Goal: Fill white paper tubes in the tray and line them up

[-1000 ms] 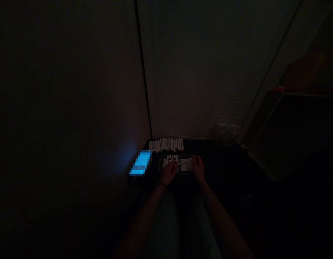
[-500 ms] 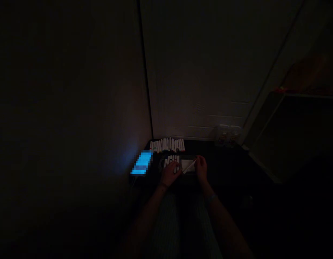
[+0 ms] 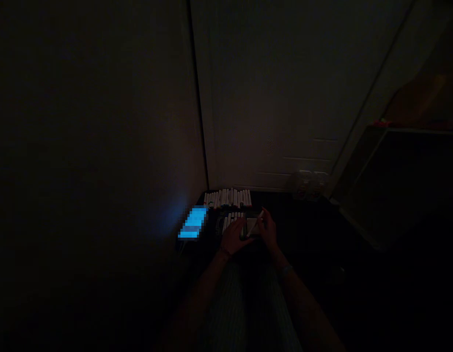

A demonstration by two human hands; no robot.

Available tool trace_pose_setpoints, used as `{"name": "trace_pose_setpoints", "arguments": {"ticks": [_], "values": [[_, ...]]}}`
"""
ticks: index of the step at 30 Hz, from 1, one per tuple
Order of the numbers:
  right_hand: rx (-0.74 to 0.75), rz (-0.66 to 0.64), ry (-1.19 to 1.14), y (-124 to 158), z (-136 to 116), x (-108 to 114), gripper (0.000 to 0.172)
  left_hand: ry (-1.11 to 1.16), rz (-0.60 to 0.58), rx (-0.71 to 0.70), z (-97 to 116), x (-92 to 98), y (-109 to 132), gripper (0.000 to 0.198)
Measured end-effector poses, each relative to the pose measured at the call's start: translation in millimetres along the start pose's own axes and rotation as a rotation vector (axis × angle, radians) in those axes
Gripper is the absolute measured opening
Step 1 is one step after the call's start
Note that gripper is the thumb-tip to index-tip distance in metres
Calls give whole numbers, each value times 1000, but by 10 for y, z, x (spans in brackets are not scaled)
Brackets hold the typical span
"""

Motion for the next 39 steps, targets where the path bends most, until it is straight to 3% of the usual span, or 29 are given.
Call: {"name": "trace_pose_setpoints", "arguments": {"ticks": [8,13,25,39], "values": [[143,-256,379,20,-54,-66,68,4,-50,46,-49,-33,9,67],[189,-446,395,60,-44,-132,60,-16,-65,87,-81,-60,-7,67],[189,-447,410,71,-62,-94,36,6,-51,93,-63,-52,2,69],[136,-403,372,72,-37,-107,31,7,-77,9,-43,-35,-11,44]]}}
Point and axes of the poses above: each hand's wrist, its own y-axis away from the middle knuckle, its own x-axis out of the back of the hand, z = x × y, the point moved 2 cm from there along -y, towards the middle knuckle, and after that the axes turned 12 degrees about x, right-handed, at the moved point
